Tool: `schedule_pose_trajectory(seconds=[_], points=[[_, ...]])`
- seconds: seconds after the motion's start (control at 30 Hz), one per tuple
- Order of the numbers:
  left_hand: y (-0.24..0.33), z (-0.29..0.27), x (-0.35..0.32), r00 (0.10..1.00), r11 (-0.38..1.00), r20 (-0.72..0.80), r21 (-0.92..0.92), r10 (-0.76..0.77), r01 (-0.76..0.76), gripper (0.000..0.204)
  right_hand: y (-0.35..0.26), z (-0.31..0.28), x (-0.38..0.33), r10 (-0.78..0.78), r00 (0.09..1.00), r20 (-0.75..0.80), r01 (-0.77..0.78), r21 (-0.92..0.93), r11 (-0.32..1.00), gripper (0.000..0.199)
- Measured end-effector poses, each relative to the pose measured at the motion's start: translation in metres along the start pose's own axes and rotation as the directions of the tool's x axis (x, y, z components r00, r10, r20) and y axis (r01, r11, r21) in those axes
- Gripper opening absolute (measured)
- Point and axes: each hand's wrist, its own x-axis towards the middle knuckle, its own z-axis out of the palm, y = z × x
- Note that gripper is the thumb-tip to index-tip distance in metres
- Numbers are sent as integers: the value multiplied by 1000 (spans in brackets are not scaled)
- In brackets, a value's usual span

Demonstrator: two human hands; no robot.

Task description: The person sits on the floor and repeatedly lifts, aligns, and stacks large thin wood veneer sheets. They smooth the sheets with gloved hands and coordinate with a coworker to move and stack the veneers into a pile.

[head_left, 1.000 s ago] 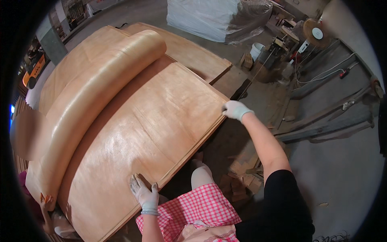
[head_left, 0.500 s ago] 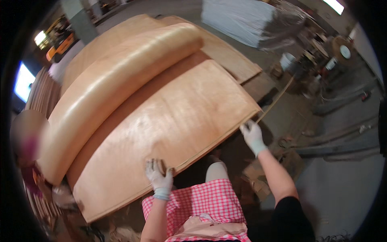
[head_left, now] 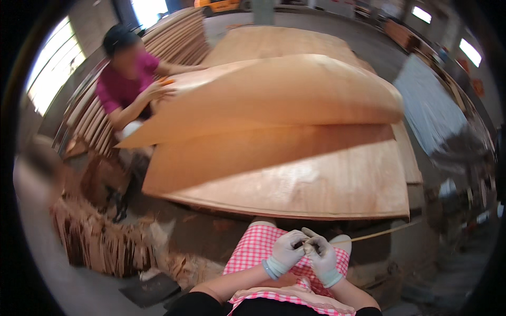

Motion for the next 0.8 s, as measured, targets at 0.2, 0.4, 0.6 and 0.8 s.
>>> schedule_pose_trajectory(seconds=[0.2, 0.4, 0.6, 0.8], points=[[-24, -35, -18, 975, 944, 24, -245, -223, 222, 11, -7, 41, 16, 79, 995, 68, -79, -8, 997, 54], [-57, -60, -31, 917, 736, -23, -603, -399, 306, 6, -9, 50, 35, 152, 970, 190, -25, -545, 838, 47], [-103, -214, -5, 695, 958, -663, -242, -279, 154, 9, -28, 1, 63, 143, 988, 53, -48, -781, 622, 16], [-179, -439, -14, 338, 896, -941, 163, 16, 412, 10, -36, -89, 88, 235, 972, -25, -131, -885, 446, 16]])
